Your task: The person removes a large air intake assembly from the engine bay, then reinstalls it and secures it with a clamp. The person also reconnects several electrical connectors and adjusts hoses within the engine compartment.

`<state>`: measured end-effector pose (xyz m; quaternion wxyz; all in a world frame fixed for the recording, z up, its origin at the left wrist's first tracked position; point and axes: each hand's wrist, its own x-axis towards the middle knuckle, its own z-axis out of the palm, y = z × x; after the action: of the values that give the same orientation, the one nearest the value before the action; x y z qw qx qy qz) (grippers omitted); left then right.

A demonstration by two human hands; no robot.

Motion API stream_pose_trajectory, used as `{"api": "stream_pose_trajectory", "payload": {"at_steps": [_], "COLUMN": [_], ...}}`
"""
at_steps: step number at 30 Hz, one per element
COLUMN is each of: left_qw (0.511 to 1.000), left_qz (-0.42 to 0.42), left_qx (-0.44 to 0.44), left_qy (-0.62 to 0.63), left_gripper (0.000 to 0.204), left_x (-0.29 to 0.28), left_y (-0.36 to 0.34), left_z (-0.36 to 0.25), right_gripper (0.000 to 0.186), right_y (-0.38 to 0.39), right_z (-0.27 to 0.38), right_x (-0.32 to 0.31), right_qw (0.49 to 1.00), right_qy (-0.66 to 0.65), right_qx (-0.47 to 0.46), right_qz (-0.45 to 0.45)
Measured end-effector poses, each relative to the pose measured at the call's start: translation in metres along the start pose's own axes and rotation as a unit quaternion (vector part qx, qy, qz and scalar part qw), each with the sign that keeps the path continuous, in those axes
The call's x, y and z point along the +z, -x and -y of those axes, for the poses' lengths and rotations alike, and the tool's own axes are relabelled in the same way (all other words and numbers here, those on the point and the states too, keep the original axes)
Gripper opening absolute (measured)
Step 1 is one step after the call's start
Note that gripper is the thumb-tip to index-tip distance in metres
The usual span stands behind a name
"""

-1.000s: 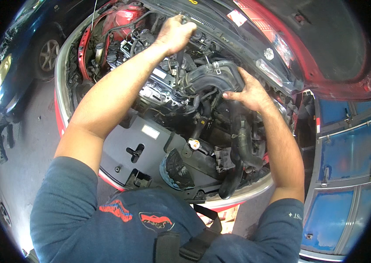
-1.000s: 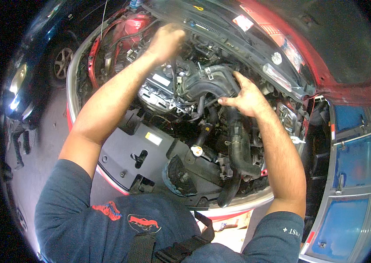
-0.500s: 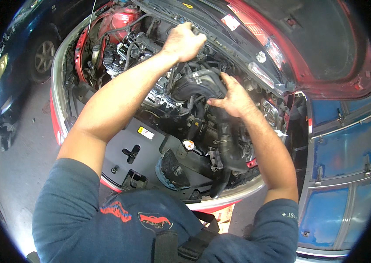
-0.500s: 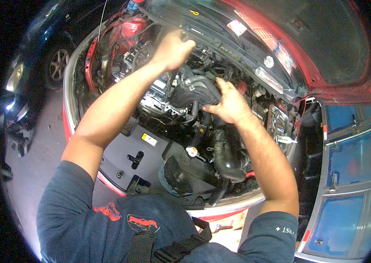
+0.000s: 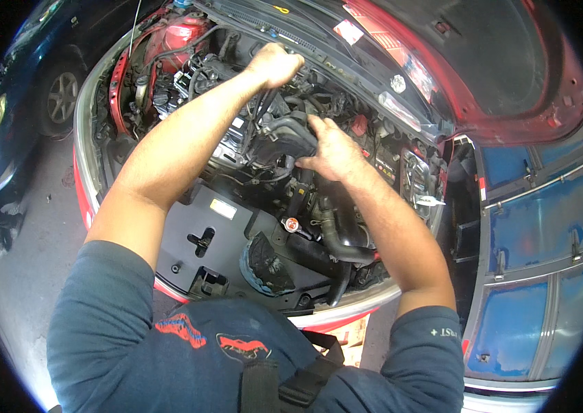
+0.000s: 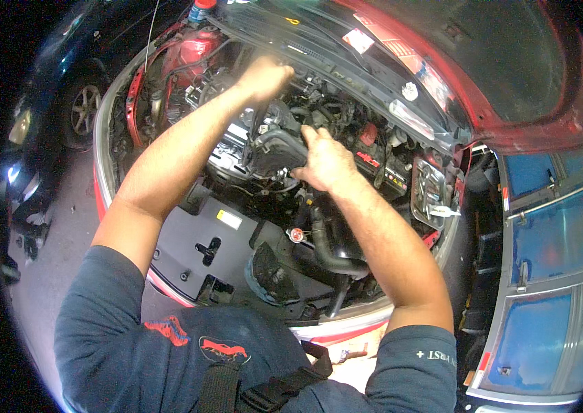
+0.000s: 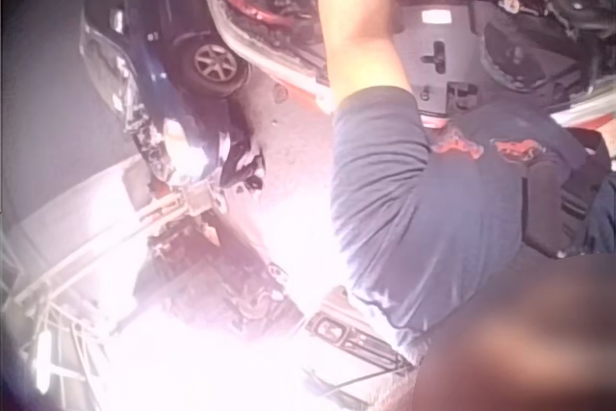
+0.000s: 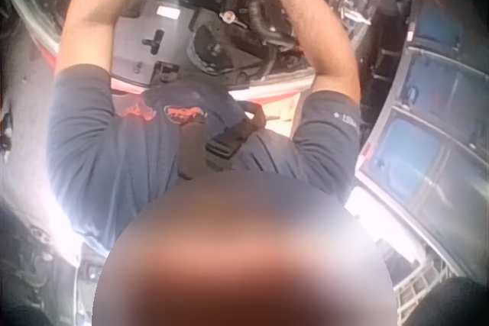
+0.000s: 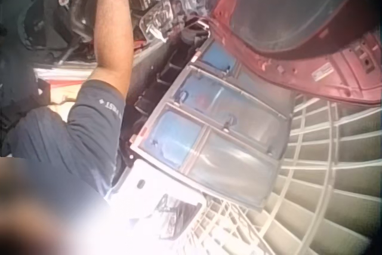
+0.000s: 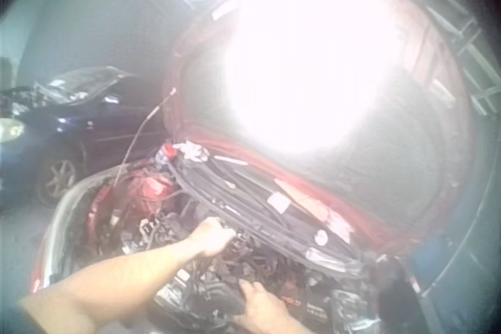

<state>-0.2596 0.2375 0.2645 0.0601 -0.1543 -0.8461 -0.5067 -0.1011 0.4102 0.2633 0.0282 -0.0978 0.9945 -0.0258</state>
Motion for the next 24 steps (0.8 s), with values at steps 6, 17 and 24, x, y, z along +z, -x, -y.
{"api": "stream_pose_trajectory", "payload": {"at_steps": [6, 17, 24], "left_qw": [0.999, 0.997, 0.994], "left_qz": [-0.002, 0.070, 0.104], "left_qx": [0.013, -0.021, 0.004], "left_qy": [-0.046, -0.035, 0.032], "left_gripper": [0.055, 0.049, 0.043], "left_x": [0.006, 0.005, -0.004], "left_y": [-0.015, -0.006, 0.005], "left_z": [0.034, 0.027, 0.031], "right_gripper": [0.098, 0.101, 0.103], "right_y": [-0.011, -0.033, -0.041], "right_z": [-0.008, -0.020, -0.031], "right_x": [0.004, 0.010, 0.001], "right_qw": [1.000, 0.992, 0.982], "right_qy": [-0.008, -0.026, -0.081], "right_qx": [-0.024, -0.114, -0.137], "right_qz": [0.017, 0.038, 0.104]}}
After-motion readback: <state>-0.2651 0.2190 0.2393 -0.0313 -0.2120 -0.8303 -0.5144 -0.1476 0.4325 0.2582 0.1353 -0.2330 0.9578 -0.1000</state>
